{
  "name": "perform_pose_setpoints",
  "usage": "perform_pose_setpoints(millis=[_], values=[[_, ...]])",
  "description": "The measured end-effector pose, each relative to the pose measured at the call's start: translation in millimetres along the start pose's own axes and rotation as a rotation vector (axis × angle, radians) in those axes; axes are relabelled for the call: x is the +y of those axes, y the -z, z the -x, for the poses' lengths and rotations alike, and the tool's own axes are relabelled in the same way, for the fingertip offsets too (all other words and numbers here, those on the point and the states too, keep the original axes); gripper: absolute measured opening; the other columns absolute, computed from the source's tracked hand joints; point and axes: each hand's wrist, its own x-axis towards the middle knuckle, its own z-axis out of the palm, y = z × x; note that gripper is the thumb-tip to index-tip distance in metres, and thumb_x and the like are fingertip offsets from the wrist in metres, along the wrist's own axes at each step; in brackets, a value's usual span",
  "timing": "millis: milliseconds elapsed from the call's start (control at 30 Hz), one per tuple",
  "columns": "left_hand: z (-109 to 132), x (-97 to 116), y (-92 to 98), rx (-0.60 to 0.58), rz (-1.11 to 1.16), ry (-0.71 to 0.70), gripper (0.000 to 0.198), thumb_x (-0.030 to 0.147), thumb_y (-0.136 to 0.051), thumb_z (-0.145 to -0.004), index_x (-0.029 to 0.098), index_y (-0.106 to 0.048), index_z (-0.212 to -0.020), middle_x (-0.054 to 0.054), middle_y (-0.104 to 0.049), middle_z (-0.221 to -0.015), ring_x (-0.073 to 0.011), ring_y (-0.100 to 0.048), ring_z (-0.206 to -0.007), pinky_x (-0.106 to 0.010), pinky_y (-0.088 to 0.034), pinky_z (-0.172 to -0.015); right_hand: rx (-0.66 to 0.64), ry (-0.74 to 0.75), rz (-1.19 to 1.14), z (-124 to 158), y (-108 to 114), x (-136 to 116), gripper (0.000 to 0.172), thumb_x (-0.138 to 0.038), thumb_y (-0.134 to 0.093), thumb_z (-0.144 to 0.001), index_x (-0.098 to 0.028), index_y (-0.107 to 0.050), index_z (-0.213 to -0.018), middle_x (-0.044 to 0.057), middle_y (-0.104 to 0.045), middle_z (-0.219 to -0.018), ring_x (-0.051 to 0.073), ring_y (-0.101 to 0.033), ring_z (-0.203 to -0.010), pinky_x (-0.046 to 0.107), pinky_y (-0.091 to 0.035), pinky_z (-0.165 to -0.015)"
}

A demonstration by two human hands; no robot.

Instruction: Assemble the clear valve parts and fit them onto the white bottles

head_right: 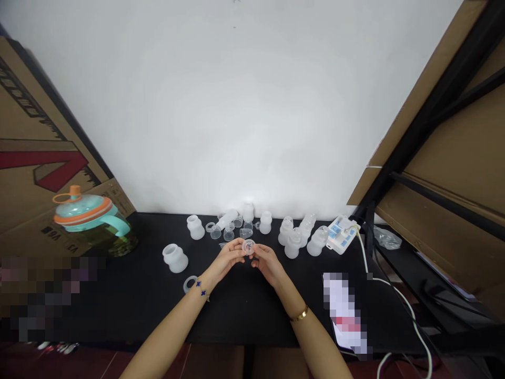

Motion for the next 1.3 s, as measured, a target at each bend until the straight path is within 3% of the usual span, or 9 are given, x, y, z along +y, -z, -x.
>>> perform_pose_setpoints(millis=[1300], values=[[0.8, 1.5, -1.2, 0.000, 0.017, 0.013, 0.034, 0.025, -0.086, -0.066, 0.016, -0.064, -0.090, -0.004, -0.073, -0.083, -0.0144, -0.069, -0.075, -0.019, -0.050, -0.061, -0.033, 0.036, -0.003, -1.6, 2.2, 2.2, 0.032, -0.046, -0.085, -0.076, -0.016, -0.077, -0.083, 0.002, -0.062, -0.072, 0.011, -0.053, -0.066, 0.022, -0.039, -0.054]])
